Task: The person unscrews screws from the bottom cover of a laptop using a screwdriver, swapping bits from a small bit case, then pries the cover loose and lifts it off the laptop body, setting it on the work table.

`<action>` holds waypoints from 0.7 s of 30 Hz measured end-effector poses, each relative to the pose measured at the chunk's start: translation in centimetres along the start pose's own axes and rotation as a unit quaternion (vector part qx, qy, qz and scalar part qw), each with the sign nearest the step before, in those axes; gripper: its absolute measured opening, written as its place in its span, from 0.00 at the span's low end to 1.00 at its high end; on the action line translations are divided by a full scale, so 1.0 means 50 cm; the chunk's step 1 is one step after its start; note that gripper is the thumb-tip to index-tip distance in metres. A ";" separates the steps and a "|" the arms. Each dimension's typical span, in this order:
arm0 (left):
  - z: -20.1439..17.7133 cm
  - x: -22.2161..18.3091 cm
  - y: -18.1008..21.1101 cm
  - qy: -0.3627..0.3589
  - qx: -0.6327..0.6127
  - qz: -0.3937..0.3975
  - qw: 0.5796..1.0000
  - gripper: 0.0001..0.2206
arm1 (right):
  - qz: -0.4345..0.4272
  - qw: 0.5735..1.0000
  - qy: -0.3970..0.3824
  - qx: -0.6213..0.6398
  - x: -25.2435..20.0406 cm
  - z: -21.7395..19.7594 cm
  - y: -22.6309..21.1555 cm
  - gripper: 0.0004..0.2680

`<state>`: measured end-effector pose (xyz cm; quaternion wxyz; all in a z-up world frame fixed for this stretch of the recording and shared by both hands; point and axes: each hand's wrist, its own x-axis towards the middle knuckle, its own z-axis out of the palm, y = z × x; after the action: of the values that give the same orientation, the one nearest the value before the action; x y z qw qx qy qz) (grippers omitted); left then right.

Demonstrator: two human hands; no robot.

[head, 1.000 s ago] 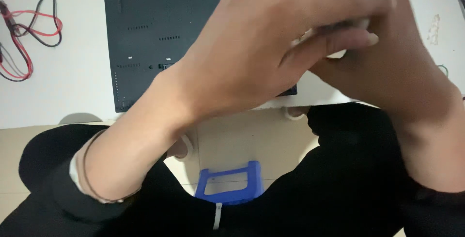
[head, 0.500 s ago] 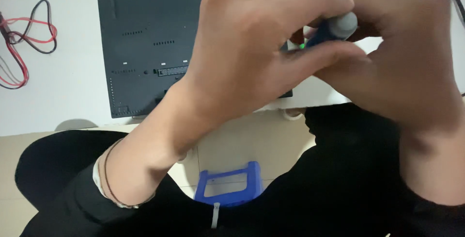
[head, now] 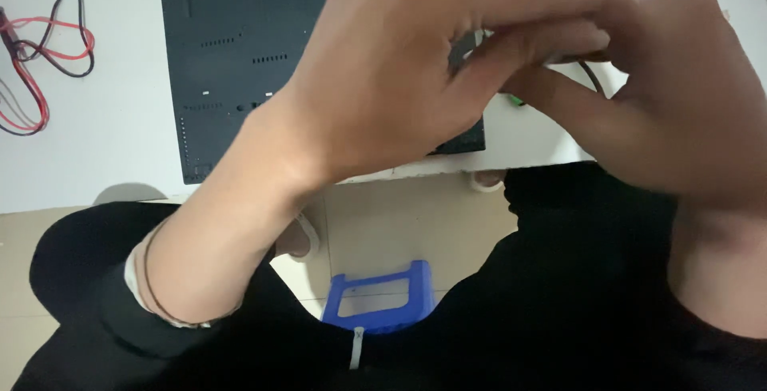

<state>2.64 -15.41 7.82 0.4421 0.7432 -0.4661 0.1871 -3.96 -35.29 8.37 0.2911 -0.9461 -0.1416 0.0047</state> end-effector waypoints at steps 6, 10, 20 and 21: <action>0.017 -0.011 0.024 -0.009 -0.028 -0.001 1.000 0.14 | -0.010 0.999 0.046 -0.007 -0.011 0.007 -0.007 0.07; 0.019 -0.003 0.015 -0.011 -0.038 -0.001 0.999 0.12 | 0.001 0.998 0.062 0.001 -0.012 0.009 -0.016 0.16; 0.012 -0.008 0.000 -0.027 -0.062 -0.009 0.998 0.08 | 0.156 0.984 0.004 -0.088 -0.016 0.007 0.012 0.18; 0.017 -0.010 0.008 -0.026 -0.061 -0.009 0.998 0.08 | 0.156 0.984 0.004 -0.089 -0.016 0.010 0.017 0.18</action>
<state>1.92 -15.95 7.21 0.4764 0.7236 -0.4810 0.1345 -4.56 -35.89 7.42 0.2023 -0.9787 0.0088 0.0337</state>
